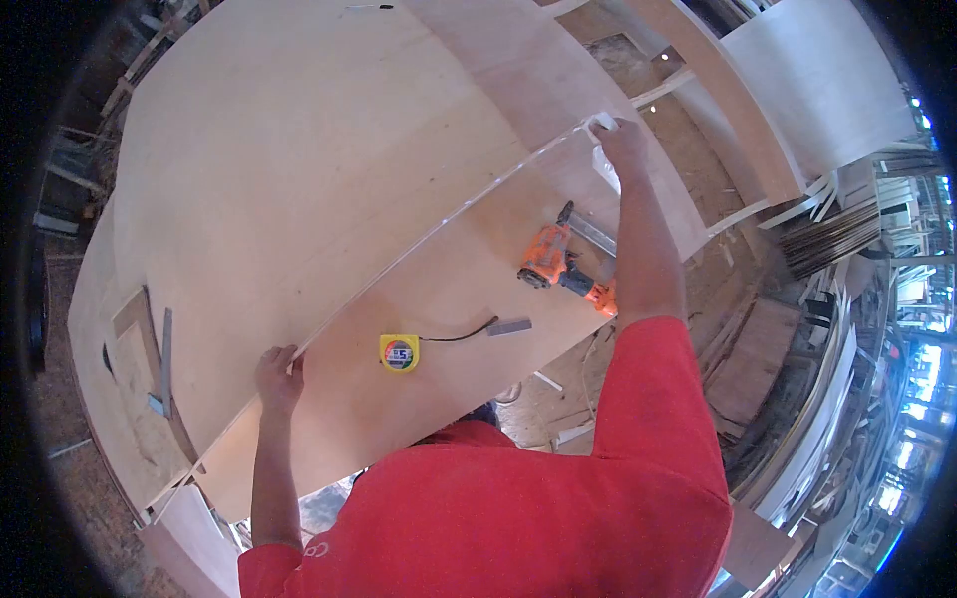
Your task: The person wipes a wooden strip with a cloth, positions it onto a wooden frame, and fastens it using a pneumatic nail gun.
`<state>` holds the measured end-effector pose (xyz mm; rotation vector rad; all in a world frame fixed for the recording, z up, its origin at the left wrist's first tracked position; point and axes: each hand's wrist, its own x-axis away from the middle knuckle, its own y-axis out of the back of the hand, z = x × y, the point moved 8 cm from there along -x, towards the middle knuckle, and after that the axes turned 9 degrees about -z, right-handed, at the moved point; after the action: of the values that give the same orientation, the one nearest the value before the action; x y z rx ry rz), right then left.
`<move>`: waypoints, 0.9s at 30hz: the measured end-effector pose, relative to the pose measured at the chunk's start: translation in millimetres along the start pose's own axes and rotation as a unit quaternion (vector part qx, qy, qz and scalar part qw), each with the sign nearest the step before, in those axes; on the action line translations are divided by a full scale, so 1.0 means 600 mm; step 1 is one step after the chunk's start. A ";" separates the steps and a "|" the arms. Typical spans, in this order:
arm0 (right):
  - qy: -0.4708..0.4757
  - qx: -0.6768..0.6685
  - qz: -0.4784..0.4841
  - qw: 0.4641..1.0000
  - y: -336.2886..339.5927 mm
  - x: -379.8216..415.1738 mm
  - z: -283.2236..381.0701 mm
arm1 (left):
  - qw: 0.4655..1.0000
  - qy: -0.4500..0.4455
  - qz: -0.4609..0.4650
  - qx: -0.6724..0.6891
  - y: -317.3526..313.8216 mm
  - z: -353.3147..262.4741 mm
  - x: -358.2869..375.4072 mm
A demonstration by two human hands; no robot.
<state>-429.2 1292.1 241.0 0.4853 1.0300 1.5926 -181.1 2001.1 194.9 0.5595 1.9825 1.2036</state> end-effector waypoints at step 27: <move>0.117 -0.106 0.278 0.948 -0.080 0.462 0.326 | 1.000 0.013 -0.016 0.021 0.006 0.009 0.003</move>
<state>-333.3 1620.9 248.1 0.4705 0.9245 2.2821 -177.8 2007.2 196.0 0.5325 2.0348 1.1577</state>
